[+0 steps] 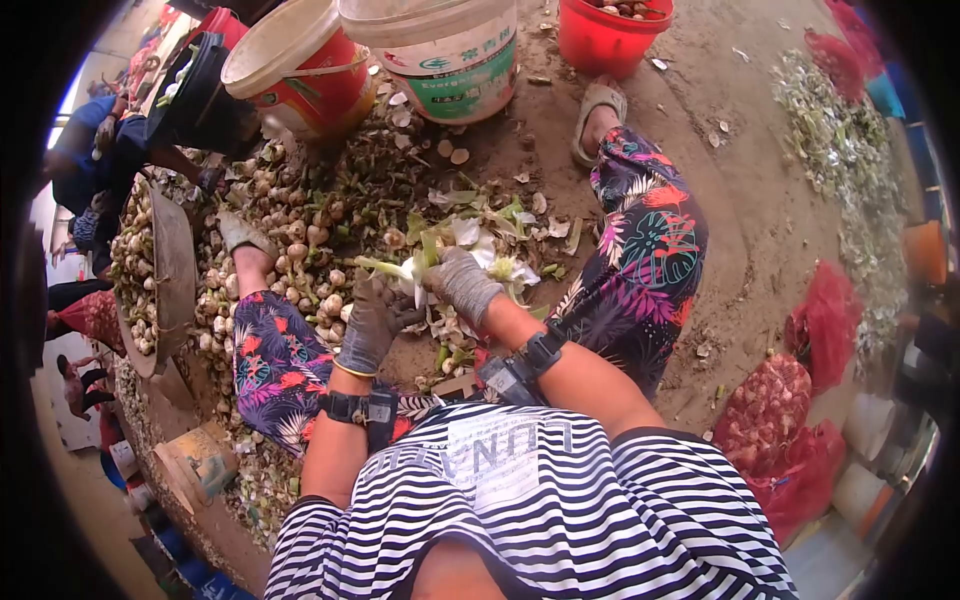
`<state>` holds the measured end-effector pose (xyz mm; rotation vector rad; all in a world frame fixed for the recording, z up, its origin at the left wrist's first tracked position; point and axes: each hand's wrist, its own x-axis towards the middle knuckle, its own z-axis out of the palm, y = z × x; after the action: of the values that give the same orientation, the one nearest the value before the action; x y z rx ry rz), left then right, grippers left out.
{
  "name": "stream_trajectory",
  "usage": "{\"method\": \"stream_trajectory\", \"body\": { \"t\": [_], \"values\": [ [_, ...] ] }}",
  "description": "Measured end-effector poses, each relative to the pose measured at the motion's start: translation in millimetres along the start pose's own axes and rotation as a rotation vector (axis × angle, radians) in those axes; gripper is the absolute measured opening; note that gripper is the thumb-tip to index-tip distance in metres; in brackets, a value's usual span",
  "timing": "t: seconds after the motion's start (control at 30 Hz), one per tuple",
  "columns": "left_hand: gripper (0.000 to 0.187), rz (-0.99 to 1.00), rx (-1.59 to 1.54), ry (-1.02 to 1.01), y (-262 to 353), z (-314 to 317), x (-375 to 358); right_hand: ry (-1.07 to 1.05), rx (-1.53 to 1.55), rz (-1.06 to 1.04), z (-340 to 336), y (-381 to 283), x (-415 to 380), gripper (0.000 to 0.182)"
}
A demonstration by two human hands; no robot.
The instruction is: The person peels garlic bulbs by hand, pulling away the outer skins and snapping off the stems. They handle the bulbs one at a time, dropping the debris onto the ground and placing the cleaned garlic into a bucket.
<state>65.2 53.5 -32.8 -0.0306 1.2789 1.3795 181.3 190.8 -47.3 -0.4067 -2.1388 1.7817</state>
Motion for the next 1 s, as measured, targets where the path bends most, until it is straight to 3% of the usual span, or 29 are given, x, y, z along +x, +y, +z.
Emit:
{"method": "stream_trajectory", "body": {
  "t": [0.07, 0.1, 0.13, 0.2, 0.23, 0.27, 0.3, 0.33, 0.37, 0.4, 0.47, 0.5, 0.57, 0.6, 0.63, 0.7, 0.73, 0.8, 0.83, 0.93, 0.97, 1.0],
  "values": [
    [0.067, 0.583, 0.645, 0.121, -21, 5, 4, -0.258, -0.485, 0.252, 12, -14, 6, 0.023],
    [0.056, 0.632, 0.683, 0.206, -27, 3, 5, -0.299, -0.393, 0.218, 18, -8, 2, 0.017],
    [0.056, 0.635, 0.68, 0.22, -29, -1, 6, -0.31, -0.393, 0.209, 16, -19, 1, 0.017],
    [0.043, 0.645, 0.367, 0.187, -31, -9, 11, -0.436, -0.248, 0.318, 5, -49, -2, 0.016],
    [0.038, 0.278, 0.583, 0.455, 2, 18, -10, -0.468, -0.079, 0.269, 1, -40, -6, 0.018],
    [0.039, 0.266, -0.122, 0.236, -11, -7, 7, -0.241, -0.251, -0.245, 8, 11, -14, 0.02],
    [0.041, 0.266, -0.246, 0.1, -1, -10, 2, -0.133, 0.153, -0.03, 10, 39, -13, 0.011],
    [0.043, 0.268, -0.367, -0.037, 9, -12, -4, -0.144, -0.39, -0.188, -6, 68, -11, 0.008],
    [0.045, 0.242, -0.514, -0.127, 15, -20, -7, 0.023, -0.337, -0.367, -15, 99, -8, 0.012],
    [0.043, 0.307, -0.524, -0.184, 28, -14, -19, -0.047, -0.089, 0.255, -34, 93, -5, 0.023],
    [0.037, 0.327, -0.589, -0.087, 35, -22, -20, -0.096, -0.705, 0.544, -38, 46, 5, 0.036],
    [0.037, 0.329, -0.591, -0.085, 28, -30, -12, -0.094, -0.764, 0.437, -23, 54, 2, 0.039],
    [0.033, 0.473, 0.024, 0.264, 7, -49, 12, -0.132, -0.815, 0.263, 10, 42, -3, 0.045],
    [0.033, 0.475, 0.02, 0.267, 5, -41, 10, -0.172, -0.918, 0.028, 18, 14, 1, 0.049],
    [0.033, 0.56, 0.238, 0.346, 0, -25, 7, -0.065, -0.475, 0.223, 23, -31, 0, 0.036],
    [0.034, 0.773, 0.587, 0.437, -9, -1, 2, -0.173, -0.536, 0.297, 25, -55, 8, 0.041],
    [0.034, 0.77, 0.588, 0.432, -13, -5, 6, -0.233, -0.501, 0.331, 23, -53, 14, 0.045],
    [0.032, 1.043, 0.638, 0.428, -31, -29, 22, -0.235, -0.54, 0.3, 24, -5, 15, 0.044],
    [0.034, 1.222, 1.536, 0.647, -34, -38, 18, -0.239, -0.582, 0.265, 22, -10, 19, 0.043],
    [0.029, 1.219, 1.498, 0.668, -35, -45, 26, -0.144, -0.423, 0.308, 20, -47, 17, 0.04],
    [0.033, 1.038, 0.777, 0.445, -18, -7, 9, -0.174, -0.446, 0.365, 16, -65, 14, 0.037],
    [0.033, 1.031, 0.78, 0.434, -21, -7, 9, -0.167, -0.443, 0.375, 16, -59, 12, 0.037]
  ]
}}
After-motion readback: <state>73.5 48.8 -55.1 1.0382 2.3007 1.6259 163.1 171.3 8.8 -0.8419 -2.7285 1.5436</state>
